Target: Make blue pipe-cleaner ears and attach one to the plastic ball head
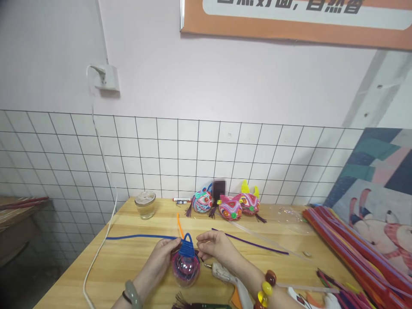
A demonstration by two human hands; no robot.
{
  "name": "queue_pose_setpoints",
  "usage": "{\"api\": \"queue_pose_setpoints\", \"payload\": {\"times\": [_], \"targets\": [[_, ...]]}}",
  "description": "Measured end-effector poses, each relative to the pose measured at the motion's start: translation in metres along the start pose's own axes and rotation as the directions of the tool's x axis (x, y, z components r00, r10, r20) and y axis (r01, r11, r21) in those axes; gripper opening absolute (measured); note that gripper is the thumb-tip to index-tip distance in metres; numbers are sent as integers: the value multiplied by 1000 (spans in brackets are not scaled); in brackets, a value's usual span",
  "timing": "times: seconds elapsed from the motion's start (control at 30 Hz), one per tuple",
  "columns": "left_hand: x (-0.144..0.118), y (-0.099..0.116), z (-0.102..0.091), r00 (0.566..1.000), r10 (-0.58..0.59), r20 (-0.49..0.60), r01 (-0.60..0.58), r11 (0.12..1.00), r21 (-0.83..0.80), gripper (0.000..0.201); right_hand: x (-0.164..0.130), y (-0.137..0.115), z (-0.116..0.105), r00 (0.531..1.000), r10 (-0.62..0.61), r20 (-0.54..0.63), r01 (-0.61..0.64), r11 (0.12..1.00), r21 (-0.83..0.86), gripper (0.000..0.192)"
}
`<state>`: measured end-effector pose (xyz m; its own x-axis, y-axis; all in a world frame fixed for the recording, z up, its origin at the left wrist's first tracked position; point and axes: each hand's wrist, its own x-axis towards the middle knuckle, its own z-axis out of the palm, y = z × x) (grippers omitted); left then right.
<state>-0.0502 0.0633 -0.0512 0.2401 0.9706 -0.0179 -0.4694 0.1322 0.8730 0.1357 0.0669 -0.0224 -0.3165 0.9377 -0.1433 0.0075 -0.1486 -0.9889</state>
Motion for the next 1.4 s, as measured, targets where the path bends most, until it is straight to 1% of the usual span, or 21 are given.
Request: {"api": "queue_pose_setpoints", "payload": {"times": [0.13, 0.3, 0.47, 0.7, 0.8, 0.9, 1.0, 1.07, 1.17, 1.27, 1.33, 1.4], "targets": [[-2, 1, 1, 1000, -6, 5, 6, 1000, -3, 23, 5, 2, 11, 1000, -19, -1, 19, 997, -69, 40], [-2, 3, 2, 1000, -12, 2, 12, 1000, -6, 21, 13, 5, 22, 998, -55, -5, 54, 988, -145, 32], [0, 2, 2, 999, -18, -41, 18, 1000, -6, 26, 20, 12, 21, 998, -66, -12, 62, 980, -188, 29], [2, -1, -1, 997, -12, -78, 11, 1000, -17, 26, 22, 17, 19, 996, -84, 5, 83, 975, -206, 30], [0, 1, -2, 999, -5, -40, 5, 1000, 11, 26, 20, 14, 18, 995, -94, 14, 95, 971, -219, 27], [-2, 5, -3, 999, 0, 39, -3, 998, 66, 25, 16, 11, 18, 994, -110, 28, 114, 968, -222, 24], [-2, 8, -6, 994, -7, 108, -8, 991, 136, 34, 13, 8, 20, 993, -116, 37, 121, 971, -208, 24], [-2, 9, -8, 992, -8, 125, -15, 983, 183, 37, 11, 7, 21, 993, -114, 28, 117, 974, -192, 27], [-1, 11, -9, 994, 2, 112, -29, 971, 239, 34, 12, 8, 24, 994, -107, -13, 103, 979, -175, 34], [0, 12, -6, 995, 5, 95, -30, 963, 266, 31, 14, 10, 25, 994, -91, -55, 80, 981, -176, 35], [0, 12, -2, 998, 4, 62, -20, 963, 268, 31, 15, 12, 26, 994, -78, -73, 64, 982, -178, 33], [-1, 10, 1, 1000, -1, 3, 0, 967, 256, 32, 16, 13, 27, 994, -67, -91, 50, 983, -178, 30]]}}
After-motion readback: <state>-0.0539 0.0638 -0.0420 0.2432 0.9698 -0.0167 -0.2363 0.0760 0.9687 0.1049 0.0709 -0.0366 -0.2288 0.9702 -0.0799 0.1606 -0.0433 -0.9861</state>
